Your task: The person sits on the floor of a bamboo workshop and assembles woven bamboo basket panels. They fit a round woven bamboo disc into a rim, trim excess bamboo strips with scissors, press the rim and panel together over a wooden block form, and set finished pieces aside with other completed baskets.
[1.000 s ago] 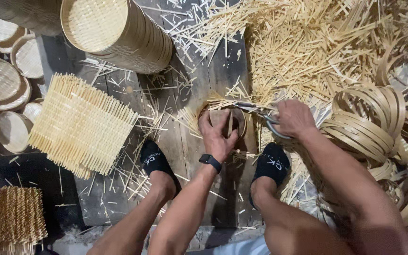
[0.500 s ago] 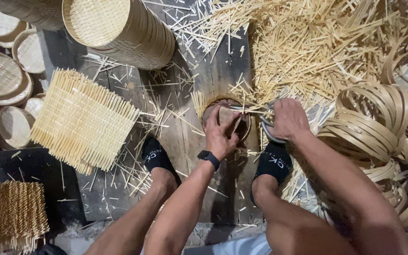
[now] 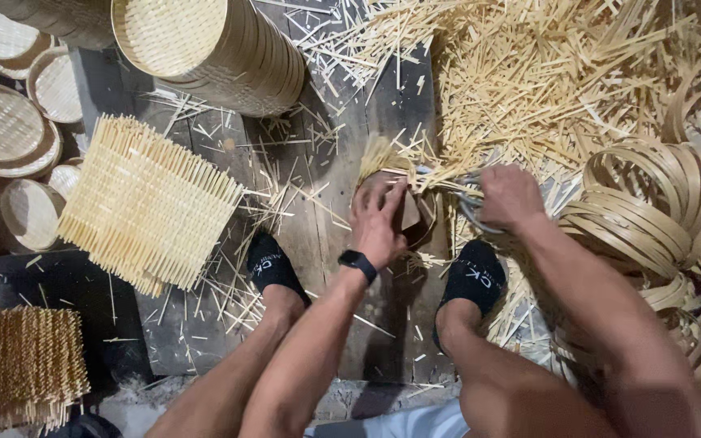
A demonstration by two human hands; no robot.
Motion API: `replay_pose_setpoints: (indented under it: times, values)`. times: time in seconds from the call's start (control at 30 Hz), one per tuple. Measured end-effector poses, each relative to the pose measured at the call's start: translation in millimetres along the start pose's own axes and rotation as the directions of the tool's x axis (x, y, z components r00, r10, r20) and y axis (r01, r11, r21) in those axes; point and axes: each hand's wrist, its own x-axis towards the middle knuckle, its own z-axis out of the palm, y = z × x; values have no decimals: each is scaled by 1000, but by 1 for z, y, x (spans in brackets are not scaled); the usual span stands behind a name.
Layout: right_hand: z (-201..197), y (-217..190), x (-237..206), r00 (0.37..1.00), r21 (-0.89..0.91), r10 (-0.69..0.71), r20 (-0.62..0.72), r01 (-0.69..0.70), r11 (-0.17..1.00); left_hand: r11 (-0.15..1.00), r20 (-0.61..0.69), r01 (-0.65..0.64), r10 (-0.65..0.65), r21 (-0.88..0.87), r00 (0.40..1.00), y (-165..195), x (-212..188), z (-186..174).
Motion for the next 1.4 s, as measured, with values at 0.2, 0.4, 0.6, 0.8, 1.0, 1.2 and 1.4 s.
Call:
replay_pose_setpoints:
  times: [0.2, 0.4, 0.6, 0.8, 1.0, 1.2, 1.4]
  values:
    - [0, 10, -1, 948, -218, -216, -235, 165, 962, 998, -238, 63, -56, 24, 970, 20, -12, 14]
    - [-5, -4, 6, 999, 45, -25, 27, 24, 999, 988, -72, -123, 130, 96, 989, 1, -4, -5]
    - [-10, 8, 2, 960, -144, -181, -213, 152, 978, 975, 153, -189, 171, 113, 973, -4, 7, -18]
    - [-2, 1, 10, 991, -66, -111, -72, 106, 992, 955, 156, -277, 259, 109, 953, -8, 8, -19]
    - [-7, 10, 9, 969, -93, -189, -162, 175, 980, 996, -105, -46, 38, -72, 994, -3, -8, 11]
    - [-11, 0, 9, 997, 34, -79, -4, 79, 996, 985, 88, -172, 174, -25, 981, -22, 5, 1]
    - [-17, 21, 5, 996, 50, -78, -54, 81, 995, 963, 164, -263, 270, -66, 949, -22, 10, -17]
